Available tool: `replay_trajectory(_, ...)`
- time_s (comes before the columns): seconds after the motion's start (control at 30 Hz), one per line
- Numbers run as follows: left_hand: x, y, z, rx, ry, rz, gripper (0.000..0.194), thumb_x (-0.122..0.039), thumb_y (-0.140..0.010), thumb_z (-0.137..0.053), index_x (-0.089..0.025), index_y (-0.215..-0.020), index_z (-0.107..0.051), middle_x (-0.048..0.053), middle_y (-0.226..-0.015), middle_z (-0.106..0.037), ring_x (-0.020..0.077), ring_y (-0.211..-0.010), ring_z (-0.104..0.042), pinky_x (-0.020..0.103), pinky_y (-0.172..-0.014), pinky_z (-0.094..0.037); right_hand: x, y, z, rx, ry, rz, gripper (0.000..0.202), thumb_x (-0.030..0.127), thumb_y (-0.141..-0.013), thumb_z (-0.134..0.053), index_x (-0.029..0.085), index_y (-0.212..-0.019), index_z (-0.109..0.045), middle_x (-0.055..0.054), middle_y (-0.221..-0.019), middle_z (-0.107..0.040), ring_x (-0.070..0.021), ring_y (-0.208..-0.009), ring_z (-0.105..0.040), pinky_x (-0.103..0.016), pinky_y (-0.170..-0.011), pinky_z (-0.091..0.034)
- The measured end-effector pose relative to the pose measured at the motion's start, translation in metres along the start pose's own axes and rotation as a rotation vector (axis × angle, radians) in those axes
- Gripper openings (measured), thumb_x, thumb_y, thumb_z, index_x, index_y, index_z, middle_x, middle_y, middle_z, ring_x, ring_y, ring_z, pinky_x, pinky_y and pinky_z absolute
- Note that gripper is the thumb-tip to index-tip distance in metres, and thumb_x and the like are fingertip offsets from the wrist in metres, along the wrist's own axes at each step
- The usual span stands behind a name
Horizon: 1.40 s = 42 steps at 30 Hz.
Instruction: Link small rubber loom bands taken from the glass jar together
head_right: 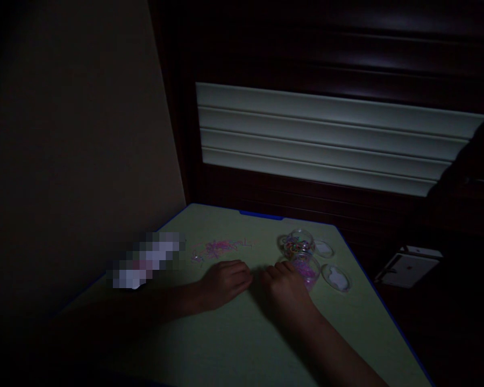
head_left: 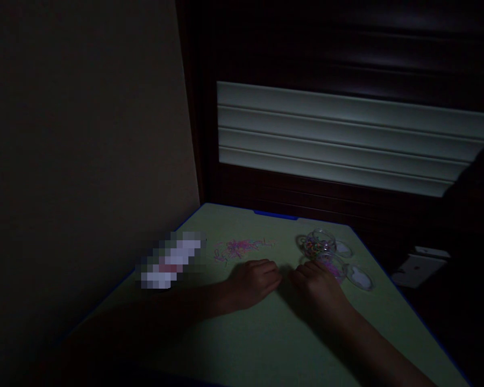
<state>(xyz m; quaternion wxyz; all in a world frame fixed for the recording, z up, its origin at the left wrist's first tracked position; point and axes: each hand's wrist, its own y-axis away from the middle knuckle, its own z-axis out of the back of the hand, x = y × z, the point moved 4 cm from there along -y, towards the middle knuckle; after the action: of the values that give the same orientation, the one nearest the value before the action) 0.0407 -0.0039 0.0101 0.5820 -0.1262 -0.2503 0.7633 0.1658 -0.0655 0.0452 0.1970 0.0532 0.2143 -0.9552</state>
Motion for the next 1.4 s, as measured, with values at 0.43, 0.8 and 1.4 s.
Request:
replay_trajectory(0.43, -0.001, -0.001, 0.001, -0.028, 0.018, -0.016, 0.022, -0.02, -0.089, -0.036, -0.016, -0.082, -0.056, 0.002, -0.077, -0.055, 0.0108, -0.075, -0.053, 0.022, -0.068, -0.042, -0.023, 0.001, 0.014, 0.104, 0.257, -0.127, 0.019, 0.009, -0.077, -0.049, 0.017, -0.09, -0.061, -0.008, -0.087, -0.063, -0.0228, -0.085, -0.053, -0.034, -0.075, -0.03)
replay_trajectory(0.8, 0.001, 0.0, 0.0, -0.009, 0.004, -0.034, 0.025, -0.021, -0.09, -0.033, -0.016, -0.081, -0.056, 0.003, -0.077, -0.054, 0.0102, -0.074, -0.052, 0.021, -0.067, -0.041, -0.052, 0.015, 0.042, 0.099, 0.449, -0.378, 0.019, 0.005, -0.075, -0.044, 0.013, -0.083, -0.06, -0.011, -0.079, -0.062, -0.0234, -0.074, -0.055, -0.035, -0.067, -0.032)
replay_trajectory(1.4, 0.001, 0.0, 0.0, -0.016, 0.023, -0.028, 0.023, -0.02, -0.089, -0.035, -0.016, -0.081, -0.056, 0.002, -0.075, -0.054, 0.0102, -0.073, -0.052, 0.021, -0.067, -0.041, -0.062, 0.024, 0.043, 0.127, 0.475, -0.496, 0.021, 0.003, -0.075, -0.041, 0.015, -0.075, -0.058, -0.009, -0.073, -0.061, -0.0221, -0.069, -0.056, -0.033, -0.061, -0.03)
